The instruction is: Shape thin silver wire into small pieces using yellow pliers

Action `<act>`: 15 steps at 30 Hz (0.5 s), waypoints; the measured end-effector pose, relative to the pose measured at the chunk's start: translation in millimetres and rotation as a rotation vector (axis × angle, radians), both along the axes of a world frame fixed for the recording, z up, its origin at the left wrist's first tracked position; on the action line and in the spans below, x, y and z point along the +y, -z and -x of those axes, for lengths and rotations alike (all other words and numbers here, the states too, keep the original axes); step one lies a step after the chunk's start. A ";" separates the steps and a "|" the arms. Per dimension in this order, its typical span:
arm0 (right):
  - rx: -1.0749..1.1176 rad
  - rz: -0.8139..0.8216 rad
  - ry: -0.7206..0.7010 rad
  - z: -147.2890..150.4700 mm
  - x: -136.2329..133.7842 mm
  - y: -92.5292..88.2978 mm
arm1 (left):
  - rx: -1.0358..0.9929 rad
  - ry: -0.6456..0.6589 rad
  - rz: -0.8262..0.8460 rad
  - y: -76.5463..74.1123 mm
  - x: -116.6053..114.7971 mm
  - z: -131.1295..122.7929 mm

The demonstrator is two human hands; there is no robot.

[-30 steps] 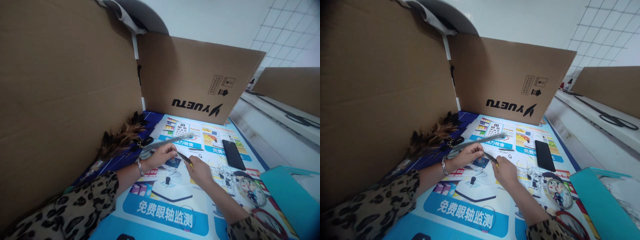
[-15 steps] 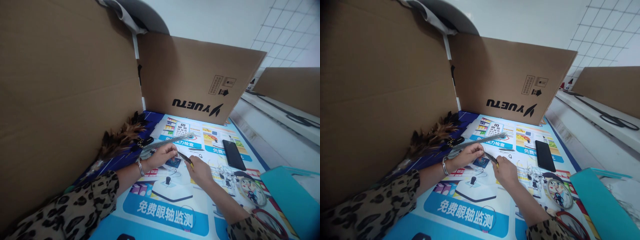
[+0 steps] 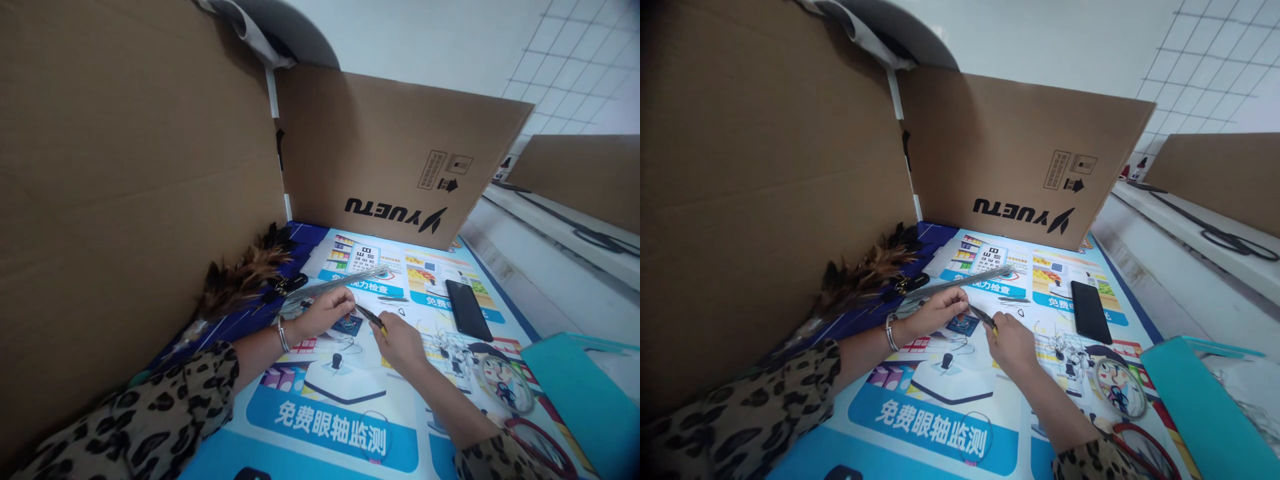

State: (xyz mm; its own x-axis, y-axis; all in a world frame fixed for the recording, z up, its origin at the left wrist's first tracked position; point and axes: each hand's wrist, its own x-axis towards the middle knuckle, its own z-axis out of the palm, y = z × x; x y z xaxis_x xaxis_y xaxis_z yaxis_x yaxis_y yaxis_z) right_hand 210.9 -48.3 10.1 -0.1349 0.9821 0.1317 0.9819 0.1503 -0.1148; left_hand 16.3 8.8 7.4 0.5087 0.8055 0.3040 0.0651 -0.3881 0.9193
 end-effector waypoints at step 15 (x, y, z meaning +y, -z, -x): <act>-0.013 0.018 0.009 0.0 0.0 -1.1 | -0.002 0.004 0.013 0.5 0.3 0.0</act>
State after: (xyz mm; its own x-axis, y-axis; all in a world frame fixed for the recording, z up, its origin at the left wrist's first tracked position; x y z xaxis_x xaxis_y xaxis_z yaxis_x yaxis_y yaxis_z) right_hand 210.9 -48.2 11.2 -0.1273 0.9855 0.1123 0.9847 0.1391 -0.1049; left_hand 16.3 9.0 6.8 0.5114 0.8071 0.2950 0.0617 -0.3768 0.9242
